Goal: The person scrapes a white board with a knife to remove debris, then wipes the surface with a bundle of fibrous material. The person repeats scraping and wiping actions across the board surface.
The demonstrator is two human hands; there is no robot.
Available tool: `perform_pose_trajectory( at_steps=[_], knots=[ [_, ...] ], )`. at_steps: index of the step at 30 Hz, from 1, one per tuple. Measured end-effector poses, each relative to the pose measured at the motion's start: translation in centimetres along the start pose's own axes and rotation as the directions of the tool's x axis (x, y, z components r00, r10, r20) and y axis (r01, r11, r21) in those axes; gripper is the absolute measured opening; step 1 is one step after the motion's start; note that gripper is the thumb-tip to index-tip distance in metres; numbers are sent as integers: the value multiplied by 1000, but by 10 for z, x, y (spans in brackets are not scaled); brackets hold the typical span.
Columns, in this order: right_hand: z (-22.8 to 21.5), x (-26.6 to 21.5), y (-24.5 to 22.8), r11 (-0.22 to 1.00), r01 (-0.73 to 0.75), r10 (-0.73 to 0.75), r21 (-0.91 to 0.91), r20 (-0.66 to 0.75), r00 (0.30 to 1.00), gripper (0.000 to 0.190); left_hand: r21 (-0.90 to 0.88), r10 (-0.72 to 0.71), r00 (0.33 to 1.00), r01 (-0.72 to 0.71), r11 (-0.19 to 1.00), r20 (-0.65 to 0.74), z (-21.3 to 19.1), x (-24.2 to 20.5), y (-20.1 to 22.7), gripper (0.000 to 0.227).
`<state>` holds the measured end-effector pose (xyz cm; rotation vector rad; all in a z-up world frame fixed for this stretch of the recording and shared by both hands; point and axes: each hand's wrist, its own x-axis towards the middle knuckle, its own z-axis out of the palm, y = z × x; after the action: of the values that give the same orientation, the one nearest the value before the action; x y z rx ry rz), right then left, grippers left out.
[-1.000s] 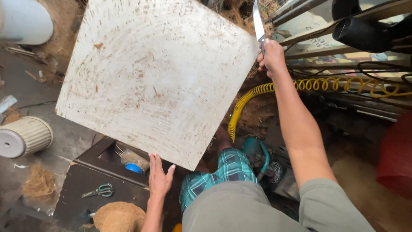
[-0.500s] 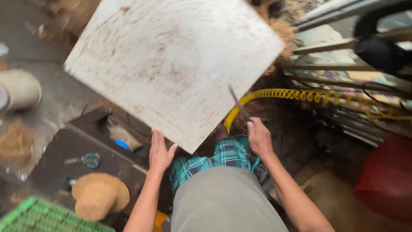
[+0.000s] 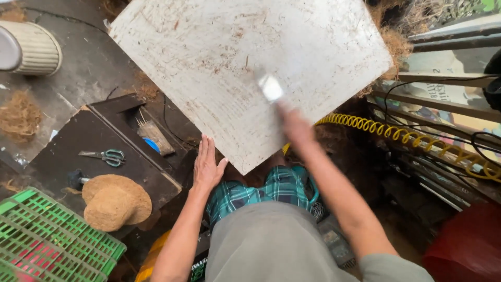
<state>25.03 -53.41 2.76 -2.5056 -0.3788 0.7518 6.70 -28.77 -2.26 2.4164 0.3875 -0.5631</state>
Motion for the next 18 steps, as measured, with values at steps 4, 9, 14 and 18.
perform_pose_trajectory(
  at_steps=[4,9,14,18],
  knots=[
    [-63,10,-1,881,-321,398,349,-178,900,48,-5,18,1000,-18,1000,10,-6,-4,-1,86],
    [27,-6,-6,981,-101,156,-165,368,917,51,16,22,999,-22,1000,31,-3,3,-4,85],
    [-52,29,49,914,-354,380,-196,111,919,52,40,24,999,-26,999,45,2,3,-8,86],
    [-74,66,187,894,-446,430,35,-338,837,36,33,18,999,-20,999,46,1,1,-9,86]
  ],
)
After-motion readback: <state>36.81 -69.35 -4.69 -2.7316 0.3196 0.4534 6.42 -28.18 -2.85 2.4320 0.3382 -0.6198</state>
